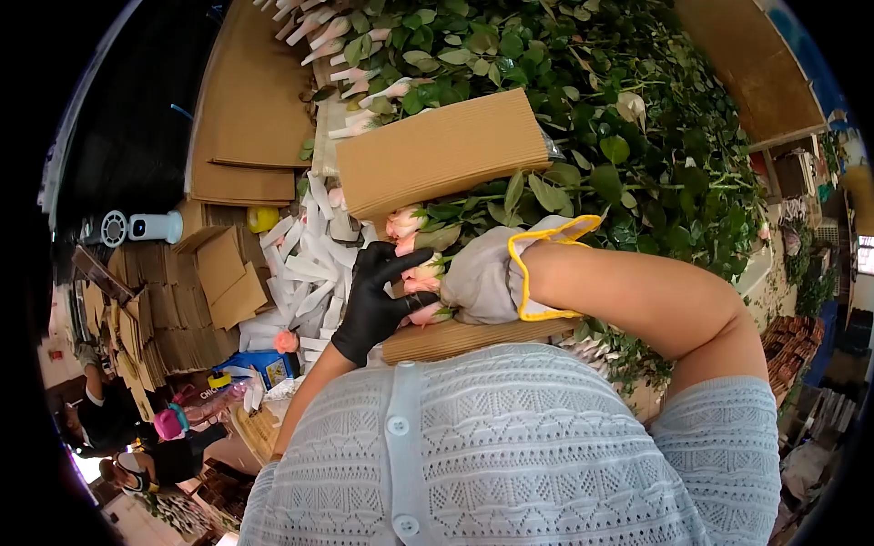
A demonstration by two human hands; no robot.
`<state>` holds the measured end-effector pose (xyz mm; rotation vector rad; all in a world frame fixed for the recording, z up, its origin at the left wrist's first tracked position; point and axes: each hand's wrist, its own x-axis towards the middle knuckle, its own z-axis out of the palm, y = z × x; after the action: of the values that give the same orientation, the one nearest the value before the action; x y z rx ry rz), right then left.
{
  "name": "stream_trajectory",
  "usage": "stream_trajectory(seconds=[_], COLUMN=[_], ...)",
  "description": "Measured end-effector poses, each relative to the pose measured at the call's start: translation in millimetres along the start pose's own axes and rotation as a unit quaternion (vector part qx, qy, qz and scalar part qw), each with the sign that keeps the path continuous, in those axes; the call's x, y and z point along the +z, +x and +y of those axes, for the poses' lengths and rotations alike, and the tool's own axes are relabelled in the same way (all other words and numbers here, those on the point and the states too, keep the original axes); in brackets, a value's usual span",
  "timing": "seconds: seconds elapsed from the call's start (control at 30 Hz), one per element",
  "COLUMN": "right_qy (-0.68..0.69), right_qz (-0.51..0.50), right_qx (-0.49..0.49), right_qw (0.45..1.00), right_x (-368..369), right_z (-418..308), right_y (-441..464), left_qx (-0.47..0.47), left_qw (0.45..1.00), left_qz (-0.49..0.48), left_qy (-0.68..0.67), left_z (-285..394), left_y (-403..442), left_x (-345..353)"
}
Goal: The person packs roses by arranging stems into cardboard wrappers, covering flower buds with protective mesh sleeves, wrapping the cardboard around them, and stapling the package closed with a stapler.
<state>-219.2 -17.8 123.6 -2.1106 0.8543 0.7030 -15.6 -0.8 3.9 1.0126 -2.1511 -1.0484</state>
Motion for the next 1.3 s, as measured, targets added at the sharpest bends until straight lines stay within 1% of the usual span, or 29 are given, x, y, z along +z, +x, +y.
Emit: stream_trajectory(seconds=[0.07, 0.1, 0.17, 0.3, 0.37, 0.47, 0.5, 0.53, 0.57, 0.6, 0.67, 0.7, 0.73, 0.77, 0.8, 0.83, 0.87, 0.9, 0.93, 0.97, 1.0, 1.03, 1.07, 1.1, 1.13, 1.2, 1.23, 1.27, 1.3], right_qy=[0.085, 0.084, 0.044, 0.050, -0.015, -0.027, 0.078, 0.180, 0.212, 0.241, 0.233, 0.208, 0.180, 0.196, 0.202, 0.190, 0.176, 0.214, 0.204, 0.198, 0.194, 0.194, 0.189, 0.177, 0.165, 0.166, 0.152, 0.137, 0.124], right_qz=[-0.037, -0.038, 0.050, 0.013, 0.038, 0.056, 0.170, 0.278, 0.370, 0.461, 0.598, 0.574, 0.547, 0.553, 0.543, 0.512, 0.480, 0.450, 0.420, 0.400, 0.377, 0.410, 0.413, 0.441, 0.468, 0.457, 0.479, 0.499, 0.475], right_qx=[0.113, 0.113, 0.054, 0.101, 0.030, 0.014, -0.006, -0.024, -0.020, -0.018, 0.007, 0.067, 0.124, 0.117, 0.093, 0.099, 0.108, 0.068, 0.032, 0.027, 0.027, -0.015, -0.006, -0.007, -0.008, 0.008, -0.030, -0.068, -0.091], right_qw=[0.989, 0.989, 0.996, 0.994, 0.999, 0.998, 0.982, 0.943, 0.904, 0.854, 0.767, 0.789, 0.808, 0.801, 0.810, 0.832, 0.853, 0.864, 0.884, 0.895, 0.905, 0.891, 0.891, 0.880, 0.868, 0.874, 0.864, 0.853, 0.866], right_x=[-5.2, -1.7, 8.2, 8.5, 14.7, -6.5, -7.6, -6.0, -4.5, 0.4, 23.1, 29.3, 33.1, 39.9, 46.4, 44.0, 41.4, 40.8, 41.6, 37.7, 34.9, 35.8, 35.2, 34.0, 32.1, 26.2, 29.3, 30.9, 29.0], right_z=[-8.2, -6.7, -1.5, -1.1, 5.8, 0.1, -0.8, -0.2, -2.4, -3.9, 0.0, 4.2, 6.4, 6.1, 10.1, 4.0, -3.6, -8.3, -8.2, -12.3, -16.8, -16.6, -16.0, -15.4, -15.3, -17.2, -14.2, -12.5, -12.7], right_y=[-2.1, -1.9, -0.7, 7.0, 8.0, -19.4, -34.5, -51.7, -68.4, -82.9, -101.4, -110.4, -115.9, -110.6, -104.9, -99.9, -95.0, -90.7, -87.6, -88.2, -90.0, -92.1, -95.2, -97.8, -99.5, -99.2, -93.4, -88.9, -86.4], left_qx=[0.004, 0.009, 0.004, -0.006, -0.002, 0.008, 0.015, 0.026, -0.053, -0.101, -0.211, -0.297, -0.377, -0.314, -0.244, -0.310, -0.335, -0.362, -0.386, -0.419, -0.417, -0.382, -0.345, -0.309, -0.288, -0.341, -0.339, -0.325, -0.311], left_qw=[1.000, 1.000, 1.000, 1.000, 1.000, 1.000, 1.000, 0.998, 0.964, 0.964, 0.923, 0.909, 0.858, 0.820, 0.750, 0.722, 0.715, 0.715, 0.718, 0.737, 0.740, 0.753, 0.765, 0.757, 0.785, 0.777, 0.778, 0.761, 0.741], left_qz=[0.006, 0.012, 0.016, 0.021, 0.021, 0.007, -0.004, 0.001, 0.027, 0.116, 0.286, 0.291, 0.288, 0.306, 0.312, 0.279, 0.262, 0.237, 0.211, 0.179, 0.183, 0.206, 0.230, 0.242, 0.271, 0.274, 0.275, 0.271, 0.268], left_qy=[0.011, 0.022, 0.019, 0.001, 0.010, 0.009, 0.001, -0.065, -0.260, -0.218, -0.146, 0.027, 0.198, 0.369, 0.529, 0.552, 0.555, 0.549, 0.540, 0.499, 0.496, 0.495, 0.493, 0.522, 0.477, 0.453, 0.452, 0.492, 0.531], left_z=[-0.5, -1.0, -1.7, -1.7, -2.8, 1.5, 1.3, -6.7, -21.2, -38.6, -73.0, -94.1, -106.9, -112.4, -121.5, -136.6, -162.9, -155.0, -141.1, -126.0, -125.3, -125.2, -125.1, -105.7, -96.5, -82.9, -97.5, -124.6, -122.7], left_y=[-1.9, -2.4, -3.5, -5.7, -5.8, -4.8, -4.2, -7.5, -19.1, -33.3, -61.4, -74.2, -83.4, -87.1, -89.8, -88.3, -93.4, -88.8, -78.6, -69.8, -74.0, -84.9, -92.0, -93.6, -96.0, -88.1, -88.8, -92.6, -85.6], left_x=[1.6, 2.5, 5.4, 7.2, 8.2, -0.1, -4.4, -11.0, -20.7, -44.2, -91.5, -121.7, -141.5, -141.5, -139.7, -132.9, -123.7, -121.8, -116.3, -118.4, -119.2, -120.3, -117.9, -121.9, -127.6, -131.0, -128.9, -126.0, -126.0])
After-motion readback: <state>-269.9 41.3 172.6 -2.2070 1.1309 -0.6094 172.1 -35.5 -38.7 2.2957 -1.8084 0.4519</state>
